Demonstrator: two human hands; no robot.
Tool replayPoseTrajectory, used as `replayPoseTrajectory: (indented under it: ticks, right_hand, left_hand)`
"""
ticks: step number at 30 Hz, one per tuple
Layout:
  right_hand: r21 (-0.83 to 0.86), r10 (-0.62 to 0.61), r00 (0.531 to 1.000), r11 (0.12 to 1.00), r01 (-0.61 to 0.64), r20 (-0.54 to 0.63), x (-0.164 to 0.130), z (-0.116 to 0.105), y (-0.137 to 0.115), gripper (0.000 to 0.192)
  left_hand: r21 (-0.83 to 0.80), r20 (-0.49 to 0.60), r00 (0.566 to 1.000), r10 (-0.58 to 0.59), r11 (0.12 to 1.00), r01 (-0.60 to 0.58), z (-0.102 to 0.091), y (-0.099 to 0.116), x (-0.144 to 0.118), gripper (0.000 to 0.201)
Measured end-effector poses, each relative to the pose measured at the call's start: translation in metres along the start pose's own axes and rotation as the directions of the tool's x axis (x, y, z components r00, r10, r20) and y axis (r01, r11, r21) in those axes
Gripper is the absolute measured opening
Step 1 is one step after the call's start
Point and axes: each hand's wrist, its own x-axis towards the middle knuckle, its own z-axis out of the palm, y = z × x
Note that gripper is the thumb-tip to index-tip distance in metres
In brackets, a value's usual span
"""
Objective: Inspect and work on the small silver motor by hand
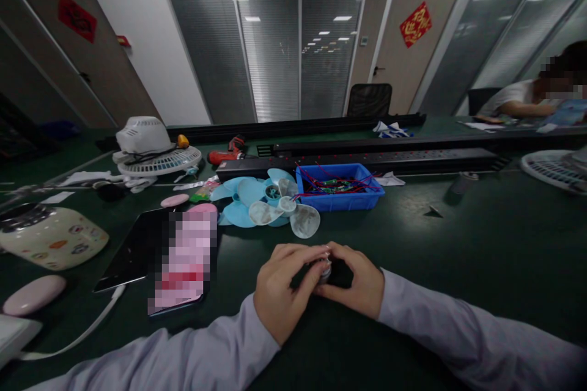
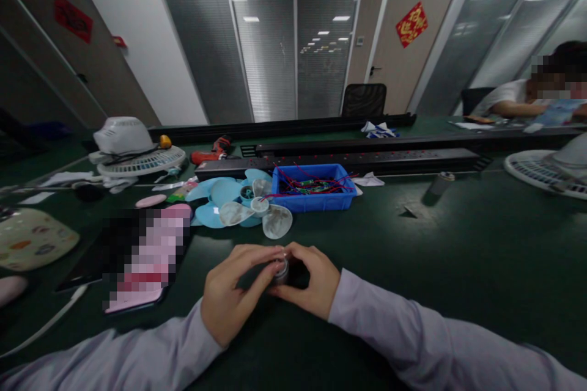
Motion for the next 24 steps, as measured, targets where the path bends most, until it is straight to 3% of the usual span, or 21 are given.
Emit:
replayPoseTrajectory:
  ticks: [5,15,18,21,24]
  right_hand:
    - [0.004,-0.015,1.0,1.0,0.015,0.012,0.001,0.0,0.002,0.033]
    - [0.047,0.025,0.999,0.999,-0.026,0.021,0.002,-0.001,-0.003,0.031]
    - [0.05,0.041,0.999,0.998,-0.042,0.025,0.002,-0.001,-0.003,0.034]
    - [0.055,0.052,0.998,0.997,-0.054,0.032,0.002,-0.002,-0.004,0.034]
    - [0.069,0.06,0.998,0.996,-0.062,0.031,0.002,-0.002,-0.004,0.035]
  left_hand:
    - [-0.026,0.053,0.995,-0.082,0.996,0.083,0.0,0.002,0.003,0.025]
    - [-0.119,-0.006,0.983,-0.185,0.976,0.183,0.005,-0.005,-0.001,0.028]
    - [-0.195,-0.08,0.97,-0.228,0.958,0.209,0.007,-0.005,-0.002,0.023]
    - [-0.231,-0.184,0.954,-0.235,0.954,0.191,-0.004,-0.006,-0.01,0.02]
    - [-0.127,-0.103,0.958,-0.268,0.959,0.255,-0.026,-0.014,-0.028,0.018]
